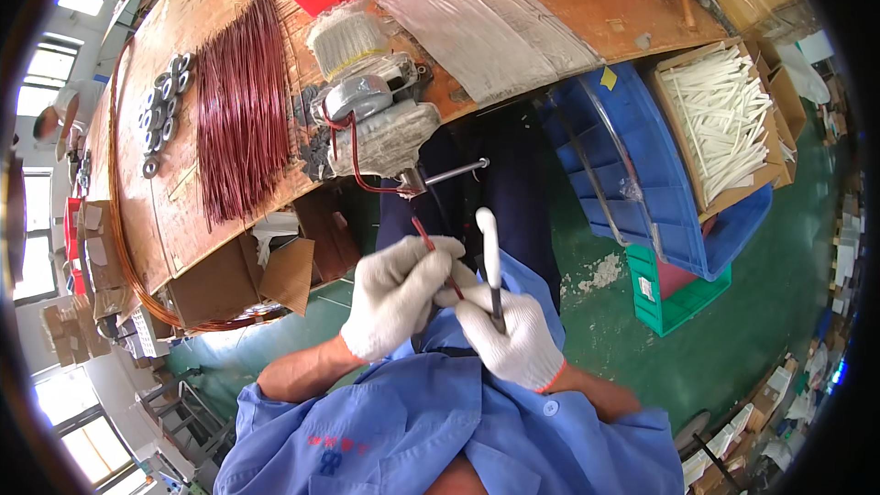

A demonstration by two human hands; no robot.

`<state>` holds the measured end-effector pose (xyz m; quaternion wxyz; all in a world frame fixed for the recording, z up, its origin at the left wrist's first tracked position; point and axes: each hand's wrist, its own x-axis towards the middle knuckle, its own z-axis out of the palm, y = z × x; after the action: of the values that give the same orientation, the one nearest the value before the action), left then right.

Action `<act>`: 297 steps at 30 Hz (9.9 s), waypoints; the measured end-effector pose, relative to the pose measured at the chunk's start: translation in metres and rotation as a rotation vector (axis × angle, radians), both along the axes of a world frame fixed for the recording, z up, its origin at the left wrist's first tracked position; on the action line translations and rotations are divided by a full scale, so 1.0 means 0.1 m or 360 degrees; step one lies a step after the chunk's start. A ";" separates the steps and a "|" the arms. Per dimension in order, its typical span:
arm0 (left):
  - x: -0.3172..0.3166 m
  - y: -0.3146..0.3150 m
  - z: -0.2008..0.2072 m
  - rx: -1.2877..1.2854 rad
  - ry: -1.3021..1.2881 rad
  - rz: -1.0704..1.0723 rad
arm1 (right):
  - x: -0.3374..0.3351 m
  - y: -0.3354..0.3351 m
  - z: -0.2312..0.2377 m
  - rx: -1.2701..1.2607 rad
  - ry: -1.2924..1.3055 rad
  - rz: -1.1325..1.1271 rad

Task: Use an alignment tool to organize and secure wiring on an electrical motor stator held in a bench vice.

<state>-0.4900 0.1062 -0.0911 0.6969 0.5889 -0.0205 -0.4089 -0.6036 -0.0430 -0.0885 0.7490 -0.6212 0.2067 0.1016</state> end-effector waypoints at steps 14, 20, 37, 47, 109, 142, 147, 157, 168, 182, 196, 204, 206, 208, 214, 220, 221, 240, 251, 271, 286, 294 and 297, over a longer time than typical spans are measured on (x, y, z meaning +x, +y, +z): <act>1.81 0.05 0.95 0.0387 -0.0410 -0.0096 | 1.04 -0.24 0.76 0.0543 0.0105 -0.0014; 1.93 0.02 0.92 0.0387 -0.0380 -0.0096 | 1.17 -0.22 0.54 0.0671 0.0017 -0.0077; 1.96 -0.14 0.95 0.0456 -0.0402 -0.0253 | 1.59 -0.08 0.52 0.0359 -0.0181 -0.0178; 1.82 -0.12 0.93 0.0565 -0.1082 -0.0573 | 1.49 -0.05 0.24 0.0689 -0.0269 -0.0228; 1.67 -0.24 0.77 0.0858 -0.2208 -0.0611 | 2.55 -0.94 1.12 0.0077 -0.0556 0.0409; 1.82 -0.28 0.80 0.1173 -0.1873 -0.0613 | 0.49 -0.20 0.21 0.0475 0.0042 0.0011; 1.82 -0.37 0.69 0.1259 -0.2027 -0.0118 | 0.35 0.04 -0.09 0.0722 -0.0199 -0.0029; 1.71 -0.33 0.47 0.0848 -0.2152 0.0105 | 1.14 0.40 0.03 0.1571 -0.0205 -0.0287; 1.65 -0.27 0.32 0.0792 -0.1833 -0.0136 | 1.04 -0.12 0.02 0.0636 0.0009 0.0124; 1.71 -0.31 0.35 0.0888 -0.1955 0.0092 | -0.46 -0.33 0.04 -0.0629 -0.0924 0.0460; 1.52 -0.05 0.80 0.0860 -0.2279 -0.0397 | 0.28 -0.05 -0.45 0.0233 -0.0248 -0.0634; 1.54 -0.06 0.92 0.0962 -0.2362 -0.0666 | 0.53 0.14 0.15 0.0989 -0.0237 -0.0390; 1.39 -0.15 0.95 0.0955 -0.2762 -0.0565 | 0.34 0.03 0.36 0.0938 -0.0335 -0.0389; 1.25 -0.27 0.99 0.0900 -0.3159 -0.0459 | 0.24 -0.16 0.53 0.0950 -0.0285 -0.0311; 1.46 -0.68 1.17 0.0704 -0.3762 -0.0673 | 0.27 -0.42 0.61 0.0985 -0.0521 -0.0270; 1.70 -0.93 1.24 0.0588 -0.3266 -0.0772 | 0.17 -0.50 0.05 0.0848 -0.0770 -0.0547; 1.69 -0.91 1.23 0.0584 -0.3049 -0.0842 | 0.16 -0.49 -0.01 0.0851 -0.0640 -0.0567; 1.42 -0.75 1.48 0.0559 -0.2738 -0.1171 | 0.29 -0.44 -0.13 0.1142 -0.0723 -0.0736; 1.33 -0.82 1.55 0.0818 -0.2298 -0.0839 | 0.31 -0.44 0.53 0.0380 -0.0504 -0.0605; 1.67 -0.54 1.34 0.0236 -0.1917 -0.0792 | 0.23 -0.55 0.10 0.1221 -0.0675 -0.0639; 1.80 -0.68 1.25 0.0026 -0.1036 -0.0198 | 0.07 -0.28 -0.57 0.1323 -0.0153 -0.0647; 1.91 -0.85 1.22 -0.0142 -0.0912 -0.0638 | 0.10 -0.17 -0.65 0.1340 -0.0049 -0.0634; 2.10 -0.87 1.28 -0.0127 -0.0496 -0.0955 | 0.10 -0.15 -0.62 0.1332 -0.0040 -0.0619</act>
<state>-0.2795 0.0190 0.0365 0.5565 0.5843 -0.3152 -0.4996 -0.5938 -0.0579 -0.1500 0.9430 -0.2162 0.2515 0.0263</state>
